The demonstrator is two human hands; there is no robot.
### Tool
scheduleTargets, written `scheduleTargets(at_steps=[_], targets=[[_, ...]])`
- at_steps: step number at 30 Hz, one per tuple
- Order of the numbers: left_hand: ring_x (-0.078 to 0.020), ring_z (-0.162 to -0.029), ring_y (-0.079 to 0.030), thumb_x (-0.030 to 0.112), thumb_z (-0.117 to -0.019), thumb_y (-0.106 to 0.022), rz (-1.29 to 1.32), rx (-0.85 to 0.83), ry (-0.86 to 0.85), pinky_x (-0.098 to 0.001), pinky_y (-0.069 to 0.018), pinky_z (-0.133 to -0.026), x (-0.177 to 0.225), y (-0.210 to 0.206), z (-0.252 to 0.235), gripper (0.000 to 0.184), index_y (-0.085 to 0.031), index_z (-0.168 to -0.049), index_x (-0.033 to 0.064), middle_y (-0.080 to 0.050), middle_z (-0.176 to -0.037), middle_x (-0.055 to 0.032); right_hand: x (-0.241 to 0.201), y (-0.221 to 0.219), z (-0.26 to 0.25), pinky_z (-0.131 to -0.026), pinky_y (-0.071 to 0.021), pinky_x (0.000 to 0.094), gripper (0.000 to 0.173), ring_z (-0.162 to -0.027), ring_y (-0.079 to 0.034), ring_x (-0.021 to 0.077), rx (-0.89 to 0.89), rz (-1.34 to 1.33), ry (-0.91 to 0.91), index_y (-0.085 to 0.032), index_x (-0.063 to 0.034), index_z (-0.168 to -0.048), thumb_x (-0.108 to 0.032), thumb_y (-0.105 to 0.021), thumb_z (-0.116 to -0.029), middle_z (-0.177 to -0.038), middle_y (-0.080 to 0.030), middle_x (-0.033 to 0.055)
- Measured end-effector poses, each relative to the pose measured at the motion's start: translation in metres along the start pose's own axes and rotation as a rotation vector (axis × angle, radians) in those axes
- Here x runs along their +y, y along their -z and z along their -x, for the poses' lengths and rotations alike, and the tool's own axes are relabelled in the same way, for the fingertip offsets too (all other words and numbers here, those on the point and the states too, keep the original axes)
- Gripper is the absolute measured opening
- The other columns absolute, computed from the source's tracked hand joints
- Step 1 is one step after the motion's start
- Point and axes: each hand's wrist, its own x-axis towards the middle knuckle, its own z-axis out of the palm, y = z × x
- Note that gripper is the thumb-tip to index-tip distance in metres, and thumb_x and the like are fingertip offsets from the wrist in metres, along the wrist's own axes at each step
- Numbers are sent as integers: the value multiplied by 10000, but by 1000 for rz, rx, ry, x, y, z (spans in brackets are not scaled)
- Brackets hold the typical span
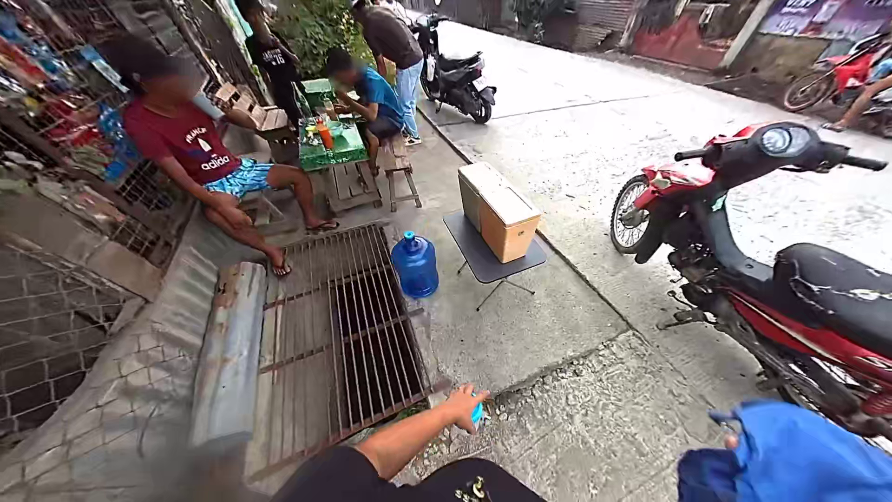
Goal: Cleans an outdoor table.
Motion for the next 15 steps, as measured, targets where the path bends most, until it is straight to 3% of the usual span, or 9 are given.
scheduleTargets(at_steps=[2,5,7,11,15], targets=[[-548,-1428,-327,279,-793,-874,49,54,52,-728,-352,-1076,16,48,-10,1068,-230,-1644,237,-296,-1589,-316,31,5,-76,-1018,-554,460,462,-1170,-679,224,-43,-46,-112,-664,-204,-1250,-559,-503,-1002,-1205,-731,25],[-546,-1415,-346,265,-796,-866,172,147,119,-695,-368,-1086,38,115,-33,1098,-182,-1653,236,-298,-1583,-319,84,-11,-172,-979,-561,355,454,-1100,-678,111,57,-34,-44,-610,-149,-1212,-347,-217,-1103,-1114,-732,-31],[-534,-1395,-377,258,-776,-877,289,258,128,-671,-381,-1093,49,165,-56,1104,-203,-1648,185,-330,-1561,-315,125,-19,-233,-963,-559,307,520,-1066,-679,65,52,-89,-47,-628,-148,-1163,-260,-123,-1110,-1062,-739,-53],[-458,-1372,-453,284,-782,-868,445,512,122,-596,-386,-1130,70,291,-118,917,-392,-1513,3,-437,-1496,-299,218,-22,-345,-964,-563,370,494,-1077,-682,114,-109,-191,-207,-666,-168,-1164,-341,-209,-1095,-1084,-739,-10],[-467,-1363,-452,285,-797,-866,468,714,162,-635,-413,-1080,77,463,-209,829,-458,-1481,55,-444,-1499,-265,284,-66,-465,-966,-577,419,485,-1077,-699,145,-115,-227,-358,-680,-174,-1173,-375,-245,-1099,-1096,-749,4]])
